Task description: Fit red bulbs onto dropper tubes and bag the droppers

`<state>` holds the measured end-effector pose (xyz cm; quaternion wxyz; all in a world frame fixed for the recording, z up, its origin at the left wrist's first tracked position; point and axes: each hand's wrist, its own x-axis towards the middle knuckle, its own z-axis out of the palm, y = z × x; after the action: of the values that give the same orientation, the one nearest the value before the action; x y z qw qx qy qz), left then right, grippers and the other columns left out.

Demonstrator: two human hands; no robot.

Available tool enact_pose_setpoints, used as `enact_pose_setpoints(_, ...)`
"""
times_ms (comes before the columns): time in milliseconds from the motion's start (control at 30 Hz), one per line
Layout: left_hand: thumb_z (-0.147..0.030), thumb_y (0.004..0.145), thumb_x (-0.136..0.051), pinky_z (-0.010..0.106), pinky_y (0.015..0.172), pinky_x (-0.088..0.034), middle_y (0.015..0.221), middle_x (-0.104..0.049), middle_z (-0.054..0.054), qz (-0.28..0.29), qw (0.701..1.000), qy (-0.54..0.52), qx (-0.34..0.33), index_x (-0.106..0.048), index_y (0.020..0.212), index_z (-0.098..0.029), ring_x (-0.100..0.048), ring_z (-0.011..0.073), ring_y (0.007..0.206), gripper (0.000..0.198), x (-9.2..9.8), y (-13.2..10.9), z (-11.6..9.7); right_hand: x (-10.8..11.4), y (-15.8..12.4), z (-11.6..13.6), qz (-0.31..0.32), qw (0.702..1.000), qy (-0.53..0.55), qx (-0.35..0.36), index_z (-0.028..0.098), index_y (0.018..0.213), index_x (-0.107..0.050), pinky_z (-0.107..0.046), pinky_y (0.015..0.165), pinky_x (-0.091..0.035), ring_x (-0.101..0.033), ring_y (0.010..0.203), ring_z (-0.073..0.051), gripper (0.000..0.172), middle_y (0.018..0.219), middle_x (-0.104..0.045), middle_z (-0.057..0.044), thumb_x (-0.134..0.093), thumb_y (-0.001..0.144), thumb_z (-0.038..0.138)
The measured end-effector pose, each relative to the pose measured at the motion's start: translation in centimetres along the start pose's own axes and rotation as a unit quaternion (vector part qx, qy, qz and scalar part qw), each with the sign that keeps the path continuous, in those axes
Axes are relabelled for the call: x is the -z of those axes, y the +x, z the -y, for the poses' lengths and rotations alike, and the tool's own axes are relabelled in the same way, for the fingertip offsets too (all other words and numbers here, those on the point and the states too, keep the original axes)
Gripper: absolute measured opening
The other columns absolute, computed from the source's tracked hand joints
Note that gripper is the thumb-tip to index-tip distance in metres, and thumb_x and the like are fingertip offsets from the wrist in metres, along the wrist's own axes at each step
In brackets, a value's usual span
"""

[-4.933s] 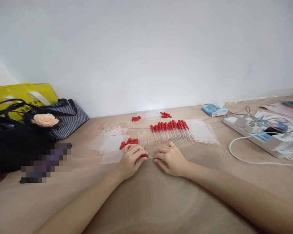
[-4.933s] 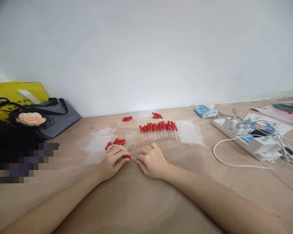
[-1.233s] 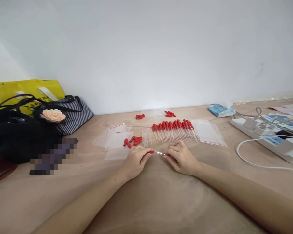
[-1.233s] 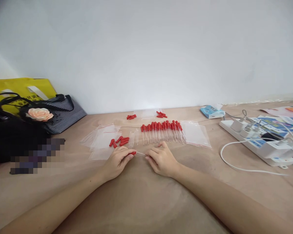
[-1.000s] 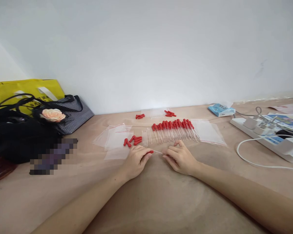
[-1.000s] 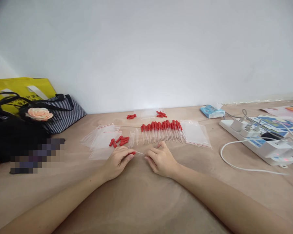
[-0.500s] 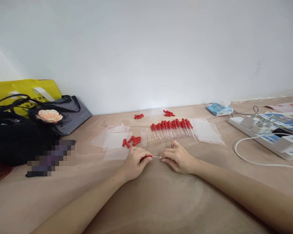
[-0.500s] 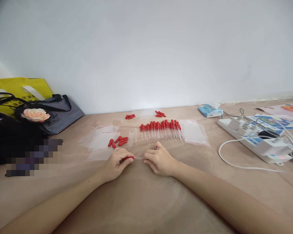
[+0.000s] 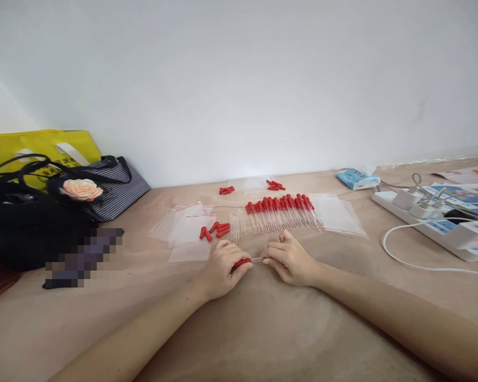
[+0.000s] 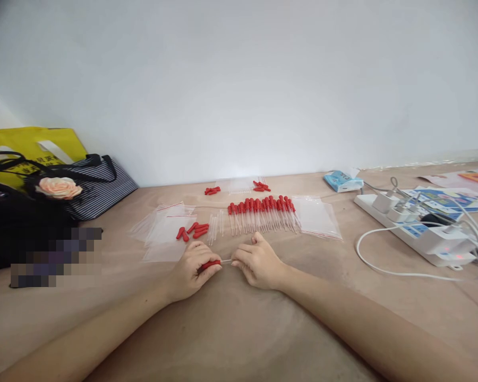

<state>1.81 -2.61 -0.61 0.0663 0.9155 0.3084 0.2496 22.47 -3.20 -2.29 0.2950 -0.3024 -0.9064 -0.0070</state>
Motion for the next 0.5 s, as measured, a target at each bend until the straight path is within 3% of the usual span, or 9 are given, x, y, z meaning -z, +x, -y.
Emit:
enact_pose_setpoints(267,-0.028,0.083,-0.043,0.033,0.077,-0.033,0.067,-0.063,0.0,0.025,1.0,-0.002,0.005,-0.058,0.076,-0.019,-0.054,0.014,0.067,0.019,0.02,-0.02,-0.18,-0.18,0.18,0.23,0.015,1.0,-0.005,-0.006,0.016,0.081,-0.055,-0.029,0.065,-0.021,-0.04,0.056,-0.01,0.021,0.07,-0.059,-0.001,-0.035,0.086,0.02)
enact_pose_setpoints(500,-0.028,0.081,-0.049,0.033,0.077,-0.035,0.07,-0.064,0.0,0.001,0.999,-0.02,0.035,-0.062,0.08,-0.02,-0.055,0.0145,0.07,0.015,0.3,0.2,0.09,0.42,0.42,0.09,0.007,0.998,-0.068,0.004,0.017,0.084,-0.06,-0.03,0.066,-0.023,-0.045,0.067,-0.013,0.021,0.072,-0.059,-0.003,-0.039,0.086,0.025)
